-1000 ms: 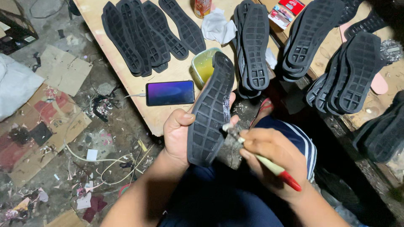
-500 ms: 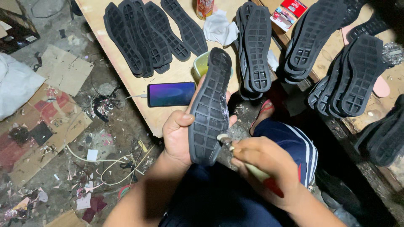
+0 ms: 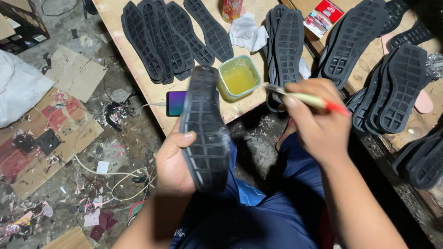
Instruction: The person pours liquid from a red metal can into a small container, then holds black rubber shoe soles one at a time and brushes a yellow adhesive onto their textured bottom surfaces using a brush, dipping the brush back into the container between soles and setting treated soles on the workbench.
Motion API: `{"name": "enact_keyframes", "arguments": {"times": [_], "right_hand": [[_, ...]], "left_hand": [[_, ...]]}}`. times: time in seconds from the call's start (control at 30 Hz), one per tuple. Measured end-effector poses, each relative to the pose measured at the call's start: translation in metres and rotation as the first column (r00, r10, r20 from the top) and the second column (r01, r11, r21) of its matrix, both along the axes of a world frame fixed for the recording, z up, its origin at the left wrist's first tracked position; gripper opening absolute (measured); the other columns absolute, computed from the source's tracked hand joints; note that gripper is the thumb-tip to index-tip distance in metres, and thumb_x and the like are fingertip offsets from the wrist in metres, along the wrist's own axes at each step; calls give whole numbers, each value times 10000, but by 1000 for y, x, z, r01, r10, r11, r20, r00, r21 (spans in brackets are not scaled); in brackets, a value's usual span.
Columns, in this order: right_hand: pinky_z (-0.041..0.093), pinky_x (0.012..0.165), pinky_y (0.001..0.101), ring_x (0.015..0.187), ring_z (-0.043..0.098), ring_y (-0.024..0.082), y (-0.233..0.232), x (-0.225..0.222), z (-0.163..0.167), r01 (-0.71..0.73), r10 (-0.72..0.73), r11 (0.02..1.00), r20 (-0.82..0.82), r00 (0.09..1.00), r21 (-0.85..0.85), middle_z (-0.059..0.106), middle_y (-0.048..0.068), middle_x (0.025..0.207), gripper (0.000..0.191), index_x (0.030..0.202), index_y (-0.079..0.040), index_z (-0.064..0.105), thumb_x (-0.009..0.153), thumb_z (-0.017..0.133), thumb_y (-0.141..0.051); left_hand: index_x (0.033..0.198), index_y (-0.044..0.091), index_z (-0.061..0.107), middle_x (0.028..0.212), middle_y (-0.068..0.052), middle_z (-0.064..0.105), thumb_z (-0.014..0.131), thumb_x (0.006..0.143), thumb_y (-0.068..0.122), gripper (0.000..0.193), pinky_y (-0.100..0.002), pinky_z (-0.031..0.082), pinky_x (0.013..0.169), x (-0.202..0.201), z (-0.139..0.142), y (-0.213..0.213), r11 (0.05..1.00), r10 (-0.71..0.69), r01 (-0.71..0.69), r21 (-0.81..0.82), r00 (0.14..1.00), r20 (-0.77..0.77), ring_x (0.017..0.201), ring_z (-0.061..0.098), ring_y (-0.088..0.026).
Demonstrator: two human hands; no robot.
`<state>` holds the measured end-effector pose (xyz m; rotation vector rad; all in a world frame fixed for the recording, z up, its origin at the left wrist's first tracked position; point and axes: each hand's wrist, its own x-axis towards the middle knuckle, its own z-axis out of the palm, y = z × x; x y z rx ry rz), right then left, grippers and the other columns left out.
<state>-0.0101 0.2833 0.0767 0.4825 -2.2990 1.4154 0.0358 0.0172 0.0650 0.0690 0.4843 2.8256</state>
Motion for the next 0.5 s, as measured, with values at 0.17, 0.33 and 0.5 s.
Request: {"name": "enact_keyframes", "arguments": {"times": [0.17, 0.33, 0.5], "right_hand": [[568, 790, 330, 873, 734, 204, -25, -77, -42, -66, 40, 981, 148, 988, 182, 745, 96, 1026, 193, 1072, -38, 736, 931, 781, -162], [545, 743, 403, 868, 706, 351, -45, -120, -70, -80, 30, 928, 141, 990, 365, 729, 156, 980, 206, 1024, -62, 741, 887, 790, -206], [544, 731, 414, 872, 705, 352, -52, -125, -68, -88, 37, 910, 132, 991, 405, 741, 141, 985, 178, 999, -77, 749, 869, 787, -192]], "left_hand": [[1470, -62, 436, 1208, -210, 634, 520, 920, 51, 568, -420, 569, 920, 11, 24, -8, 949, 97, -41, -312, 981, 165, 1037, 673, -272], [1435, -19, 456, 1189, -117, 654, 618, 836, -10, 621, -365, 547, 923, 18, 27, -10, 888, 126, -72, -455, 988, 88, 1020, 655, -197], [1377, -87, 518, 1150, -119, 702, 651, 846, -8, 553, -339, 536, 931, 14, 10, -16, 871, 148, -69, -486, 981, 126, 1019, 666, -194]]}}
